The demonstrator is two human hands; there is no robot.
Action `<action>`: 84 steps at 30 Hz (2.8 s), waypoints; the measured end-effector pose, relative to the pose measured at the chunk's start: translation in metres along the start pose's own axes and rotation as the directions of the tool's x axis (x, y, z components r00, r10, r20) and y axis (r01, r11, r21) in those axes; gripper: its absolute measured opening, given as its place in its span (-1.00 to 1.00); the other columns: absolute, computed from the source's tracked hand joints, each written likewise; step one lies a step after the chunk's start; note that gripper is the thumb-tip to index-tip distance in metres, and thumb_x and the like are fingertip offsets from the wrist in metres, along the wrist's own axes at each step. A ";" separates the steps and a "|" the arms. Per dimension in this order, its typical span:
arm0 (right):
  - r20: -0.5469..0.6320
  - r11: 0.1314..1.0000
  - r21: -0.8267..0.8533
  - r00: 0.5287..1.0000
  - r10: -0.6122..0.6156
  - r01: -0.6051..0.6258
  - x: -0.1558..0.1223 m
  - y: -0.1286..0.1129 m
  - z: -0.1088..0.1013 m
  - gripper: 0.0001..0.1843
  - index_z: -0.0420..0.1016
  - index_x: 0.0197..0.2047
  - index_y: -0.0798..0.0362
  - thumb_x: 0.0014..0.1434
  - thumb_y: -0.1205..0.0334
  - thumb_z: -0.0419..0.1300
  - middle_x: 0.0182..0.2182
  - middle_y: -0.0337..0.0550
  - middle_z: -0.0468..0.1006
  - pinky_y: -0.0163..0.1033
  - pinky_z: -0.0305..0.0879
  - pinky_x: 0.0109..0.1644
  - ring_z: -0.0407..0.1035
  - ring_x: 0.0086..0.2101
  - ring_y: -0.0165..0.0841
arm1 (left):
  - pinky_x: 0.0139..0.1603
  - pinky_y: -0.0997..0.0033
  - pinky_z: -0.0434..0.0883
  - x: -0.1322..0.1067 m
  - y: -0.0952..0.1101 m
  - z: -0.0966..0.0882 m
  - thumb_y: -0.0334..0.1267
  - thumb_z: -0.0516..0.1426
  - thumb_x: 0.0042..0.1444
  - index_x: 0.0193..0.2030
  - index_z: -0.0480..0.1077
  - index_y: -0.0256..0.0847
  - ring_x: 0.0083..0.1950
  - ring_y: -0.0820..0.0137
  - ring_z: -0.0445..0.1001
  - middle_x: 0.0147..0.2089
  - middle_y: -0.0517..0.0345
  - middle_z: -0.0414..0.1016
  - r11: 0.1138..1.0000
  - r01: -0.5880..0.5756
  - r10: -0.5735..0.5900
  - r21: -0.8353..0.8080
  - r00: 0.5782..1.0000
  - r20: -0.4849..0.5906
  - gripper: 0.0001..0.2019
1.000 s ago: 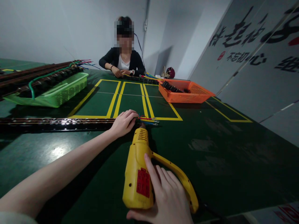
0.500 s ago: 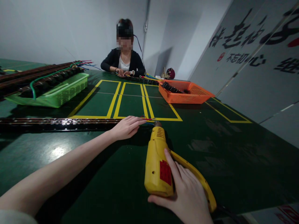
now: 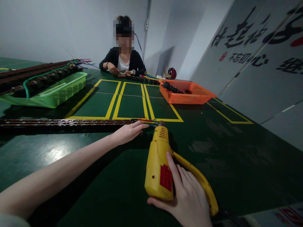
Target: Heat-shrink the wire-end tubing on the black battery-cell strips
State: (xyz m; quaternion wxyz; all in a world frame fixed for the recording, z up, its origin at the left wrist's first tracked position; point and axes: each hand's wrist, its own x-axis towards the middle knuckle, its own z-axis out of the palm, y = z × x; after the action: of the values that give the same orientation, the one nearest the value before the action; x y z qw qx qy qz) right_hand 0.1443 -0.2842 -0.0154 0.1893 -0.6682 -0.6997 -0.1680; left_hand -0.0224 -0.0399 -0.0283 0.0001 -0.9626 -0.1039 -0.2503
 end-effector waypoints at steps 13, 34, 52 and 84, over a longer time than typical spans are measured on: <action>0.017 0.997 -0.050 0.998 -0.062 0.063 0.006 -0.011 -0.003 0.27 -0.04 0.35 0.27 -0.12 -0.58 0.02 -0.14 0.10 0.57 -0.08 0.39 -0.21 0.49 -0.23 -0.11 | -0.01 0.16 0.34 0.029 -0.004 -0.013 -0.10 0.01 0.27 0.00 0.38 -0.21 0.04 0.19 0.37 0.02 -0.02 0.39 0.959 0.221 -0.219 0.178 0.975 -0.032 -0.70; 0.026 0.998 -0.027 0.999 -0.048 0.048 0.006 -0.012 -0.006 0.28 -0.03 0.35 0.27 -0.15 -0.58 0.04 -0.21 0.07 0.58 -0.10 0.38 -0.24 0.49 -0.29 -0.13 | 0.03 0.33 0.39 0.074 -0.034 0.011 -0.29 -0.02 0.25 -0.17 0.45 -0.30 0.01 0.33 0.41 -0.02 -0.05 0.38 0.972 0.175 -0.138 -0.157 0.965 0.221 -0.76; 0.034 1.000 -0.004 0.999 -0.026 0.026 0.006 -0.017 -0.004 0.29 -0.07 0.37 0.24 -0.15 -0.58 0.03 -0.21 0.07 0.55 -0.08 0.39 -0.20 0.48 -0.28 -0.12 | 0.05 0.27 0.36 0.071 -0.028 -0.002 -0.12 -0.09 0.27 -0.23 0.46 -0.31 -0.10 0.35 0.42 -0.16 0.01 0.40 0.792 0.300 -0.341 -0.531 0.940 0.022 -0.62; -0.045 0.989 -0.016 0.988 -0.145 0.144 0.003 -0.033 0.004 -0.09 -0.23 0.41 0.27 0.21 -0.11 0.01 -0.07 0.10 0.46 -0.11 0.24 -0.03 0.36 -0.10 -0.14 | -0.07 0.20 0.32 0.013 -0.002 -0.013 0.10 0.08 0.15 0.00 0.32 -0.15 -0.04 0.16 0.43 -0.09 0.04 0.48 0.885 0.458 -0.460 0.086 0.888 0.005 -0.58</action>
State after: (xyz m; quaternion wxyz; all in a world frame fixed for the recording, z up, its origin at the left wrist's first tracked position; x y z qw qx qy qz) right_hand 0.1107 -0.2816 -0.0167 0.1886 -0.6128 -0.7406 -0.2009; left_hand -0.0176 -0.0361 -0.0108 -0.0209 -0.9129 -0.3389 -0.2264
